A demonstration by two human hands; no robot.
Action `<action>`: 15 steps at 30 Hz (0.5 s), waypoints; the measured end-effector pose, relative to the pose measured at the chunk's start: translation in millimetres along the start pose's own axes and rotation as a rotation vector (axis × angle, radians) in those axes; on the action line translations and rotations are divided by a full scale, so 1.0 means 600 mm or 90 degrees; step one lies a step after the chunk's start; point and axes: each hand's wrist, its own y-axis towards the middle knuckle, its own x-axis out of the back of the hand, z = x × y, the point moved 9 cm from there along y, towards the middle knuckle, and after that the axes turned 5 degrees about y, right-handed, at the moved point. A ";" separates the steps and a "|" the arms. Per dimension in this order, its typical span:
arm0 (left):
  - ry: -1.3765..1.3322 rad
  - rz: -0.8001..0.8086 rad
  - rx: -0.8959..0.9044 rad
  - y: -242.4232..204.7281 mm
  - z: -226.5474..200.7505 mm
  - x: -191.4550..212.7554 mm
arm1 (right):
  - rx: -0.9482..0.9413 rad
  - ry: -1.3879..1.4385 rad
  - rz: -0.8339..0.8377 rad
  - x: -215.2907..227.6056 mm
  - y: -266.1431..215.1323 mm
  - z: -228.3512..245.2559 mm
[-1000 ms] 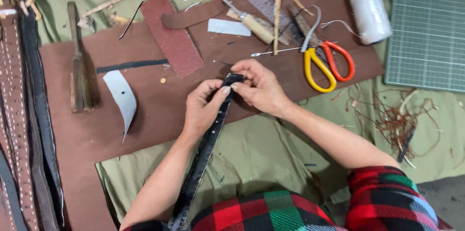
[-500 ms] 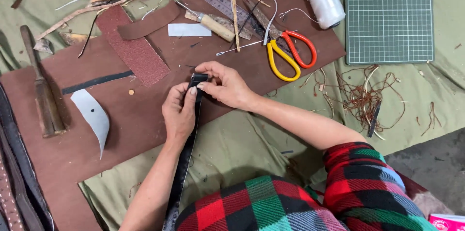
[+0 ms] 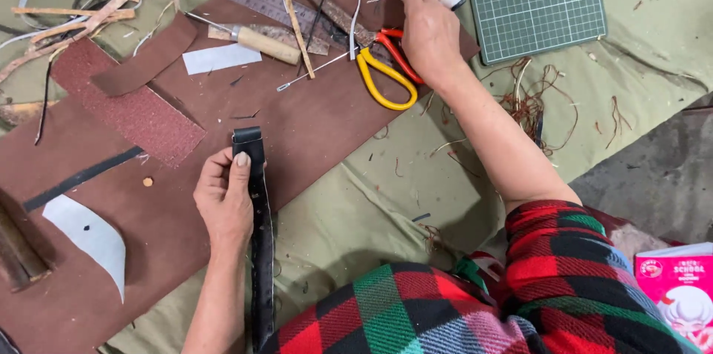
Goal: Cutting leather strips and assembling keepers onto belts at a workshop station
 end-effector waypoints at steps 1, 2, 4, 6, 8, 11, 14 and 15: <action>0.001 0.001 0.004 0.001 0.002 0.000 | -0.002 0.000 0.003 -0.007 -0.002 -0.002; -0.006 0.008 -0.015 0.001 -0.001 -0.001 | -0.005 -0.019 0.004 -0.013 -0.004 -0.006; -0.010 0.017 -0.032 -0.003 -0.005 -0.002 | -0.012 -0.036 0.005 -0.015 -0.008 -0.008; 0.005 0.011 -0.028 -0.003 -0.010 -0.003 | -0.051 0.041 0.059 -0.015 -0.006 -0.018; 0.003 0.014 -0.041 -0.003 -0.007 -0.004 | -0.003 0.130 0.071 0.053 -0.031 -0.013; 0.022 0.012 -0.056 -0.009 -0.014 -0.001 | 0.035 0.168 0.070 0.160 -0.102 -0.057; 0.043 0.018 -0.070 -0.009 -0.019 -0.002 | -0.020 0.037 0.045 0.246 -0.195 -0.163; 0.046 0.022 -0.077 -0.009 -0.020 -0.003 | -0.062 -0.037 0.034 0.272 -0.230 -0.205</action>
